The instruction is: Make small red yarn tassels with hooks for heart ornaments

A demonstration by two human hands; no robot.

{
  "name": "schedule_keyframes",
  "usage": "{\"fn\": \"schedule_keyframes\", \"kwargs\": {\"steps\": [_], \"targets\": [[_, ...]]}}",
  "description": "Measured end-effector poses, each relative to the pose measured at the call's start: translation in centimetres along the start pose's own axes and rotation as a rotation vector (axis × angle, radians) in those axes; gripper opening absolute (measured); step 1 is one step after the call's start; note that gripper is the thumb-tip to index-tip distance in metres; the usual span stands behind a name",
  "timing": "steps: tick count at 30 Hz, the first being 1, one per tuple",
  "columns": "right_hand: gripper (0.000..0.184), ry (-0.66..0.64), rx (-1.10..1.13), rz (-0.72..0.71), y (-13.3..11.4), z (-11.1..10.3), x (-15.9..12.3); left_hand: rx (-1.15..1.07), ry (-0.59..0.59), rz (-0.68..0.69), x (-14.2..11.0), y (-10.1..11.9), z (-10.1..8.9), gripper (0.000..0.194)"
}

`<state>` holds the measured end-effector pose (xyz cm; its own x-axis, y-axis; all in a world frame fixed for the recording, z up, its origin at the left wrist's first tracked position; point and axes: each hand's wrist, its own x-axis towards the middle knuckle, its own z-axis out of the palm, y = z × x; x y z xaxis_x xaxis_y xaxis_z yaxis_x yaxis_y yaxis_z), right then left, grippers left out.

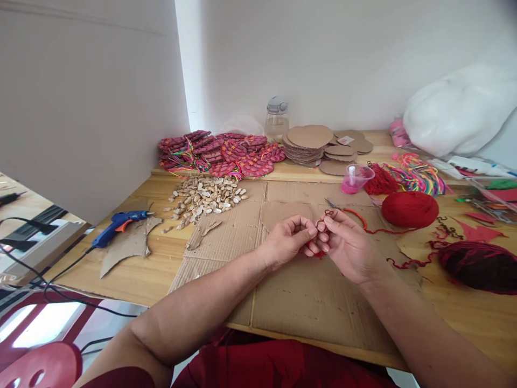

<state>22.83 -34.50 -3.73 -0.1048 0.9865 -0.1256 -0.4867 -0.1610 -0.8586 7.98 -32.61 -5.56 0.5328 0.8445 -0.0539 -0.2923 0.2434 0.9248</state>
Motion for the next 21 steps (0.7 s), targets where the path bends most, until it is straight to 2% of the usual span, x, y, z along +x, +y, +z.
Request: {"fn": "schedule_keyframes", "kwargs": {"steps": [9, 16, 21], "targets": [[0.023, 0.026, -0.055, -0.013, -0.14, -0.09, 0.25, 0.073, -0.009, -0.019, -0.08, 0.31, 0.05, 0.038], [0.026, -0.020, -0.113, 0.067, 0.38, -0.63, 0.33, -0.214, 0.076, -0.027, 0.03, 0.38, -0.27, 0.032], [0.025, 0.025, -0.130, 0.068, 0.18, -0.95, 0.45, -0.291, 0.081, -0.048, 0.13, 0.39, -0.34, 0.029]]}}
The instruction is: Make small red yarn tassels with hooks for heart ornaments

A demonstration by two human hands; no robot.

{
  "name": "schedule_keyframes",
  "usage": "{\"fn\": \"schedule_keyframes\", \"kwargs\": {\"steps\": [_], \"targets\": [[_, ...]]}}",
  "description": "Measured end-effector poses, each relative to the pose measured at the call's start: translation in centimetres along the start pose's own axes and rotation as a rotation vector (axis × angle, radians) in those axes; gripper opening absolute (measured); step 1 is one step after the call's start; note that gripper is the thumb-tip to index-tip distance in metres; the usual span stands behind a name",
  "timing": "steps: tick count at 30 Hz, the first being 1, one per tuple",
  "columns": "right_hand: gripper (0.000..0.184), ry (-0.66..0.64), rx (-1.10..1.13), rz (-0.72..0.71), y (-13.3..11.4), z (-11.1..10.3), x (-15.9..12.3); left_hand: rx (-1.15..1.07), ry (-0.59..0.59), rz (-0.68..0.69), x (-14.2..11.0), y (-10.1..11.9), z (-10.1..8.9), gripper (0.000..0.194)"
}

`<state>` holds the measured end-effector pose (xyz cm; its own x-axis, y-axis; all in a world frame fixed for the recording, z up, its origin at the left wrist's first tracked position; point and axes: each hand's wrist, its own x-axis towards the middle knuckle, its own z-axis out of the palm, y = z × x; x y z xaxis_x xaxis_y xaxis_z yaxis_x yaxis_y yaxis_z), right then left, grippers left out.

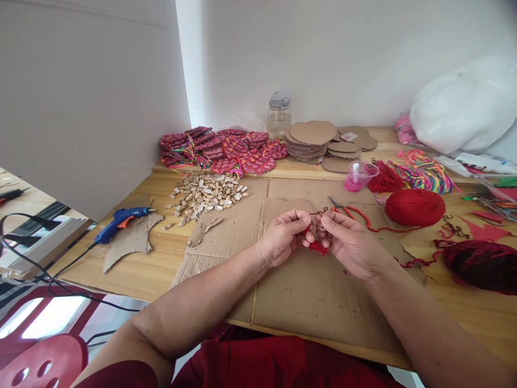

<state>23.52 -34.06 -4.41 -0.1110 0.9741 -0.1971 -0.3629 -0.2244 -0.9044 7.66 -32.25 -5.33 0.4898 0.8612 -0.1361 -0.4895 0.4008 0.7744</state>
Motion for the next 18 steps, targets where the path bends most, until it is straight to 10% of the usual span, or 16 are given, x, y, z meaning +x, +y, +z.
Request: {"fn": "schedule_keyframes", "kwargs": {"steps": [18], "targets": [[0.026, -0.052, 0.083, 0.081, -0.34, 0.79, -0.34, -0.071, -0.009, 0.050, -0.38, -0.19, 0.58, 0.028]]}}
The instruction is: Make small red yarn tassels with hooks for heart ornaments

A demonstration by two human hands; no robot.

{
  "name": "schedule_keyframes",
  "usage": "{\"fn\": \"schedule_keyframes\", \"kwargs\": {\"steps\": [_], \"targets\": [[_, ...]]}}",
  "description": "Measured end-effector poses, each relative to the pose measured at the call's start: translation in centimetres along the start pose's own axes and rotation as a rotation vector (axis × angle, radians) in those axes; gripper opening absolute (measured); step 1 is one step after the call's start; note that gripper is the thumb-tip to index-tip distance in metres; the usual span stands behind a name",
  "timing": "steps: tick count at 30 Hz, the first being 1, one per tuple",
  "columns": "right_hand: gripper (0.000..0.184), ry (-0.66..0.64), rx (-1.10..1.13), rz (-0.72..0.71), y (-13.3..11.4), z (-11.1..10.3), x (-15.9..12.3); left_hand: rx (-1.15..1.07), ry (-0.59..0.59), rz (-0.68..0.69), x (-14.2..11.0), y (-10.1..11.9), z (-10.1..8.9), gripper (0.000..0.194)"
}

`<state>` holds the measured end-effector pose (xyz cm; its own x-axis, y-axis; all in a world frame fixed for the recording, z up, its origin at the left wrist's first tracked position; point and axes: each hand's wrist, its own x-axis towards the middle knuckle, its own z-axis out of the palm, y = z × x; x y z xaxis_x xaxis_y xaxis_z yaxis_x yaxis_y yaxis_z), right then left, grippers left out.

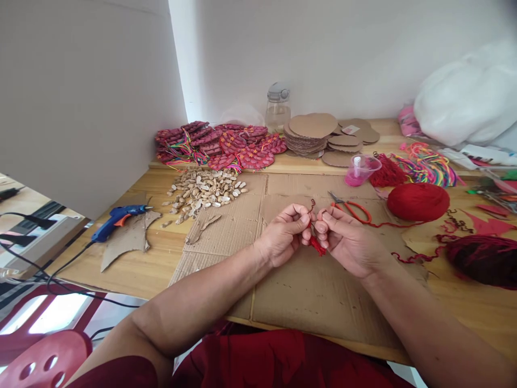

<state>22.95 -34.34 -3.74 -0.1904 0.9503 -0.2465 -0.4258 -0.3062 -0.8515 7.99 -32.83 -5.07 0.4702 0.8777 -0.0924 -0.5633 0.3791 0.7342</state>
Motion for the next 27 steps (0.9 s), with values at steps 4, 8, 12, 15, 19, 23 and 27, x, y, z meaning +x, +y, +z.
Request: {"fn": "schedule_keyframes", "kwargs": {"steps": [4, 8, 12, 15, 19, 23, 27], "targets": [[0.026, -0.024, -0.008, 0.037, 0.4, 0.0, 0.2, -0.003, 0.030, -0.001, 0.2, 0.3, -0.1, 0.027], [0.024, -0.001, 0.063, 0.035, 0.6, -0.3, 0.7, 0.000, -0.007, 0.010, 0.5, 0.6, -0.4, 0.027], [0.023, -0.005, 0.110, 0.012, 0.2, -0.7, 1.0, 0.022, -0.049, 0.017, 0.6, 0.8, -0.7, 0.029], [0.024, -0.001, 0.082, -0.009, 0.1, -0.9, 0.9, 0.096, -0.053, 0.025, 0.7, 0.8, -0.9, 0.030], [0.022, 0.000, 0.003, -0.121, 0.1, -1.0, 0.8, 0.232, 0.036, -0.043, 0.9, 0.8, -1.4, 0.034], [0.018, -0.012, -0.138, -0.271, 0.1, -1.0, 0.6, 0.292, 0.093, -0.063, 1.1, 0.8, -1.6, 0.037], [0.016, 0.005, -0.302, -0.387, 0.1, -0.9, 0.5, 0.354, 0.085, -0.064, 0.9, 0.7, -1.4, 0.034]]}}
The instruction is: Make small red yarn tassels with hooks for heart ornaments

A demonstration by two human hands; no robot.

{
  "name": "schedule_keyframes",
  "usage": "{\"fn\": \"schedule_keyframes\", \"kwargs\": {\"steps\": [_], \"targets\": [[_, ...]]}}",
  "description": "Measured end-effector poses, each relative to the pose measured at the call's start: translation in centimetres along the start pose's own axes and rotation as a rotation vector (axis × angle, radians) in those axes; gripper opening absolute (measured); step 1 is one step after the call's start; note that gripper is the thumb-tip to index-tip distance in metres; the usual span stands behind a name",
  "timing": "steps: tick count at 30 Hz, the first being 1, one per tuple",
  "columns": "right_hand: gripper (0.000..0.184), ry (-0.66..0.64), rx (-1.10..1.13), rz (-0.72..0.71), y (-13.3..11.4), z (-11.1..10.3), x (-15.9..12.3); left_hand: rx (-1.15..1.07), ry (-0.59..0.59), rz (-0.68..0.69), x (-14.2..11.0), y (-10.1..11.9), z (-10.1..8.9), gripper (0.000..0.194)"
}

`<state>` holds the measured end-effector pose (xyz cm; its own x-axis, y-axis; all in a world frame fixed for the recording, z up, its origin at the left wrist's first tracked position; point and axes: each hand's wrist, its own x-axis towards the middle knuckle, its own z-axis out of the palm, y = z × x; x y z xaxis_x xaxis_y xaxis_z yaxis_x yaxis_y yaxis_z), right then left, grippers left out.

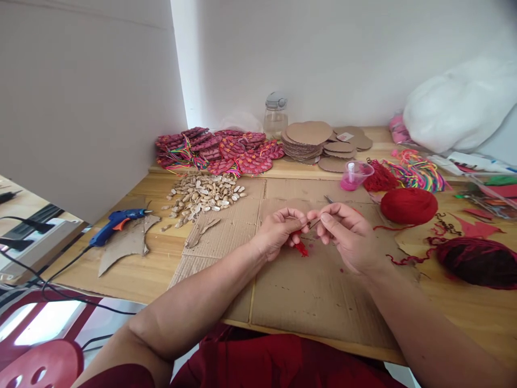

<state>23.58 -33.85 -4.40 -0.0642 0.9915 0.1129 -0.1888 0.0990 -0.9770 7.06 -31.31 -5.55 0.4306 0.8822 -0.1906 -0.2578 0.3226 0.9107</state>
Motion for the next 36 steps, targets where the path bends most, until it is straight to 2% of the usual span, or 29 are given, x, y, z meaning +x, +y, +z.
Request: {"fn": "schedule_keyframes", "kwargs": {"steps": [6, 11, 19, 26, 29, 36], "targets": [[0.015, 0.082, -0.170, -0.075, 0.3, -0.1, 0.0, 0.095, -0.048, -0.017, -0.3, -0.1, 0.3, 0.037], [0.014, 0.051, -0.201, -0.116, 0.3, 0.3, -0.3, 0.108, -0.074, -0.020, -0.6, 0.1, 0.6, 0.039], [0.032, -0.116, -0.358, 0.068, 0.5, -0.6, -0.1, -0.038, 0.018, 0.037, -0.5, 0.9, 0.2, 0.035], [0.024, 0.020, -0.480, -0.013, 0.0, -0.6, 0.0, -0.072, 0.094, 0.017, -0.1, 0.8, 0.0, 0.038], [0.022, -0.010, -0.475, -0.036, -0.4, -0.3, -0.2, -0.104, 0.113, 0.022, 0.0, 0.7, 0.0, 0.039], [0.017, -0.085, -0.467, -0.033, -0.5, 0.0, -0.2, -0.124, 0.062, 0.026, -0.1, 1.0, 0.1, 0.039]]}}
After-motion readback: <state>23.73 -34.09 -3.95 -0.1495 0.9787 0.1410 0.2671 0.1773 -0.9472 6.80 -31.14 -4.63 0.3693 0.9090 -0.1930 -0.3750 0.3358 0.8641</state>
